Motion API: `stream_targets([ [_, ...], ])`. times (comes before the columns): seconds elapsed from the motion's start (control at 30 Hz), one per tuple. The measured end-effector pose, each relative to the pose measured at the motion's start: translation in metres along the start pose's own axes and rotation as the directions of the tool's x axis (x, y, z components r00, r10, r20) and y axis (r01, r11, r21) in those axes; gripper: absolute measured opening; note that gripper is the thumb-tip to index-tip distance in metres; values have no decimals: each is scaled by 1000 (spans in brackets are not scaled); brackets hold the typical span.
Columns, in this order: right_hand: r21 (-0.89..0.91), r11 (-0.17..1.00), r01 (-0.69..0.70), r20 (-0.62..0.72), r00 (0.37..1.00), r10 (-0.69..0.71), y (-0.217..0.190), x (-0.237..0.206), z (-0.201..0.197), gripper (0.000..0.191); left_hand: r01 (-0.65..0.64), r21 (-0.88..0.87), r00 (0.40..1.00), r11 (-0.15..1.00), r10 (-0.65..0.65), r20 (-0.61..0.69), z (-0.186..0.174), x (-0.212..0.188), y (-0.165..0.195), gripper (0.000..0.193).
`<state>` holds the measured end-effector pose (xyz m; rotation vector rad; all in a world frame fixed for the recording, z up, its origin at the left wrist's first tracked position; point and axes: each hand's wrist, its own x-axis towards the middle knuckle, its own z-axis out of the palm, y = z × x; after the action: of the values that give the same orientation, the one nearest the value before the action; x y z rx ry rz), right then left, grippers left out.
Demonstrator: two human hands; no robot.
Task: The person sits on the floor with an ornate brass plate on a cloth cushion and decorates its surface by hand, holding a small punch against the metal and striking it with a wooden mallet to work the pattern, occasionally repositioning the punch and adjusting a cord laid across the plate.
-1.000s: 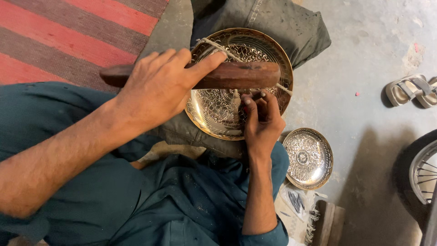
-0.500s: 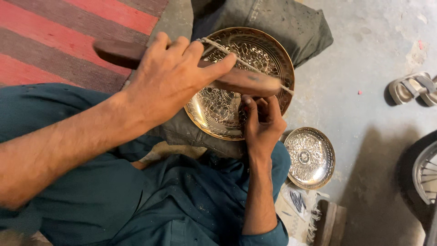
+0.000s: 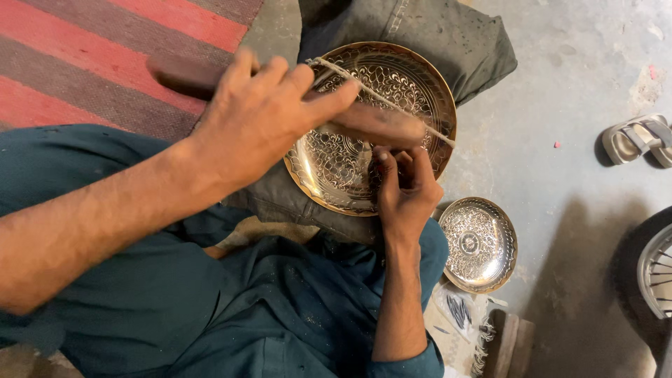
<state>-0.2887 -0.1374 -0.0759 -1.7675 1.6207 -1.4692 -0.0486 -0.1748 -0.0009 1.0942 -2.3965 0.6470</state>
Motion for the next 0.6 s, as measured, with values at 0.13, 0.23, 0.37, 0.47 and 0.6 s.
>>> stream_targets([
  [0.13,81,997,-18,11,1000,17,2,-1,1,13,9,-35,1000,999,-10,-7,4,-4,-2,66],
  [0.23,59,998,-5,5,1000,4,2,0,2,15,-3,-21,1000,1000,2,-25,6,-8,-2,66],
  [0.37,64,998,1,14,1000,-1,2,-1,1,15,55,-107,998,993,-55,5,8,-8,-1,73],
  [0.47,88,996,-16,23,1000,14,2,-1,1,11,-39,46,999,998,40,-9,9,-9,-3,65],
  [0.6,-10,999,-45,16,999,46,0,0,0,11,33,-114,999,993,-33,-2,11,-11,-2,66],
])
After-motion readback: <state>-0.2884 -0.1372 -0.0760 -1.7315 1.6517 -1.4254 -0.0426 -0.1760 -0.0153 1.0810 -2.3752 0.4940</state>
